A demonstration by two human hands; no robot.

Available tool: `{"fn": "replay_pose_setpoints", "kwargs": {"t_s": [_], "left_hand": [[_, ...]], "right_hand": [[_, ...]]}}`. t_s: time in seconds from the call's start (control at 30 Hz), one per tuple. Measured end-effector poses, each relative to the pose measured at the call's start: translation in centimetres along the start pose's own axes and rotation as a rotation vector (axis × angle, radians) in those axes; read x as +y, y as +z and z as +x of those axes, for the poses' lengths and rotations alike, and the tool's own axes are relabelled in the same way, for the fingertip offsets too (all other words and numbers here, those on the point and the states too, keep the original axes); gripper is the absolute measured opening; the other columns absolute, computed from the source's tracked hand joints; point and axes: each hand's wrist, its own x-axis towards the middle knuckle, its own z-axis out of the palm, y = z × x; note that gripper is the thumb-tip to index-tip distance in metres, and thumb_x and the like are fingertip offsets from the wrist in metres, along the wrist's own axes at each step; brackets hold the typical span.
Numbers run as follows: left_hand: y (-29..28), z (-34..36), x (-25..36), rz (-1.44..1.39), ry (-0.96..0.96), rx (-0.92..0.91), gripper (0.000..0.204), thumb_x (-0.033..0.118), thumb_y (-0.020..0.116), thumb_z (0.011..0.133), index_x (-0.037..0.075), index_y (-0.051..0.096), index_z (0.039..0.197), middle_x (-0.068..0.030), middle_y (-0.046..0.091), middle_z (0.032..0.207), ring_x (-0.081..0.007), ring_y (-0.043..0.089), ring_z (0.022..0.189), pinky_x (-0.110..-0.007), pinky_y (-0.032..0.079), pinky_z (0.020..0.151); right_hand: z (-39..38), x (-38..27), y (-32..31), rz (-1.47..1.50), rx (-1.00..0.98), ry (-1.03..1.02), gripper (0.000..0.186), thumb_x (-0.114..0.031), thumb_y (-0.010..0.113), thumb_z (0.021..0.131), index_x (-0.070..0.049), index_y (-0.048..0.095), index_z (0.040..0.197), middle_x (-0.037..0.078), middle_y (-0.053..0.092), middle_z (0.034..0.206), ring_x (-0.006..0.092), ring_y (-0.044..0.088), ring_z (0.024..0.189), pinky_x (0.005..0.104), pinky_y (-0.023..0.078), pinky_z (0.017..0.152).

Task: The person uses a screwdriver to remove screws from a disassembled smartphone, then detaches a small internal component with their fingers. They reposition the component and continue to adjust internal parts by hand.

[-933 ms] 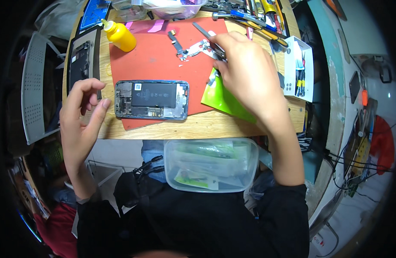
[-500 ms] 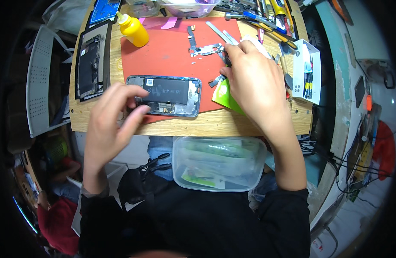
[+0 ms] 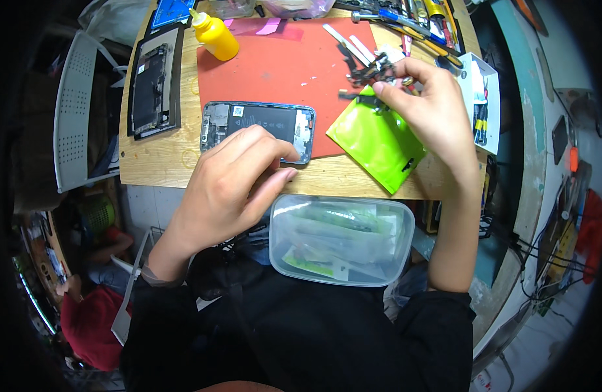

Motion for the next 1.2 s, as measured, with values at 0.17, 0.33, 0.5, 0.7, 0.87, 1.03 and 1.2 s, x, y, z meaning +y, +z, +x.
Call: {"fn": "replay_pose_setpoints", "kwargs": {"t_s": [0.17,0.33,0.5,0.7,0.87,1.03,1.2], "left_hand": [[0.2,0.0,0.2,0.013,0.008,0.021,0.016,0.001,0.078,0.090,0.002,0.068,0.102,-0.0106,0.063,0.085,-0.0269,0.066,0.075,-0.038,0.051,0.068],[-0.3,0.3,0.1,0.036,-0.066,0.022,0.013,0.005,0.075,0.093,0.003,0.067,0.102,-0.0114,0.065,0.087,-0.0293,0.068,0.077,-0.040,0.053,0.068],[-1.4,0.5,-0.4,0.066,-0.157,0.046,0.012,0.004,0.074,0.094,0.002,0.068,0.103,-0.0125,0.070,0.091,-0.0286,0.073,0.082,-0.038,0.056,0.071],[-2.6,0.8,-1.3,0.067,-0.111,0.150,0.012,0.001,0.076,0.093,0.001,0.071,0.104,-0.0070,0.068,0.087,-0.0153,0.061,0.071,-0.029,0.047,0.063],[-2.8,0.2,-0.3,-0.091,-0.218,0.004,0.021,0.005,0.082,0.089,0.002,0.073,0.109,-0.0066,0.070,0.088,-0.0145,0.063,0.067,-0.029,0.050,0.061],[-0.6,-0.7,0.9,-0.345,-0.214,-0.001,0.023,0.005,0.083,0.089,0.001,0.076,0.111,-0.0084,0.074,0.092,-0.0147,0.066,0.069,-0.029,0.052,0.062],[-0.9,-1.3,0.3,-0.262,-0.189,0.058,0.015,0.001,0.081,0.090,0.000,0.079,0.105,-0.0087,0.076,0.087,-0.0170,0.068,0.068,-0.030,0.054,0.063]], "right_hand": [[-0.5,1.0,-2.1,-0.046,-0.005,0.122,0.018,-0.020,0.075,0.102,-0.004,0.071,0.095,-0.005,0.061,0.081,0.0011,0.048,0.069,0.0225,0.037,0.058],[-1.6,1.3,-2.2,0.093,0.092,0.011,0.020,-0.013,0.069,0.100,0.000,0.073,0.115,-0.001,0.069,0.090,0.0038,0.054,0.075,0.0222,0.044,0.067],[-1.2,1.9,-2.1,0.143,0.120,-0.018,0.035,-0.007,0.068,0.100,0.002,0.067,0.134,0.001,0.073,0.098,0.0043,0.060,0.082,0.0237,0.050,0.074],[-3.9,0.5,-3.3,0.046,0.488,-0.033,0.059,-0.012,0.073,0.103,-0.003,0.046,0.156,0.015,0.078,0.109,0.0053,0.066,0.083,0.0220,0.050,0.066],[-8.4,-3.4,-0.9,0.273,0.170,0.060,0.038,-0.007,0.081,0.094,-0.001,0.070,0.130,-0.007,0.057,0.079,0.0003,0.055,0.070,0.0173,0.041,0.056],[-9.2,-4.9,3.9,0.378,-0.030,-0.010,0.043,-0.002,0.086,0.087,-0.005,0.072,0.127,-0.005,0.060,0.079,-0.0014,0.050,0.063,0.0194,0.035,0.052],[-8.9,-5.5,3.6,0.262,-0.094,-0.094,0.046,0.001,0.084,0.088,-0.001,0.068,0.132,-0.002,0.067,0.093,-0.0011,0.052,0.075,0.0162,0.039,0.061]]}}
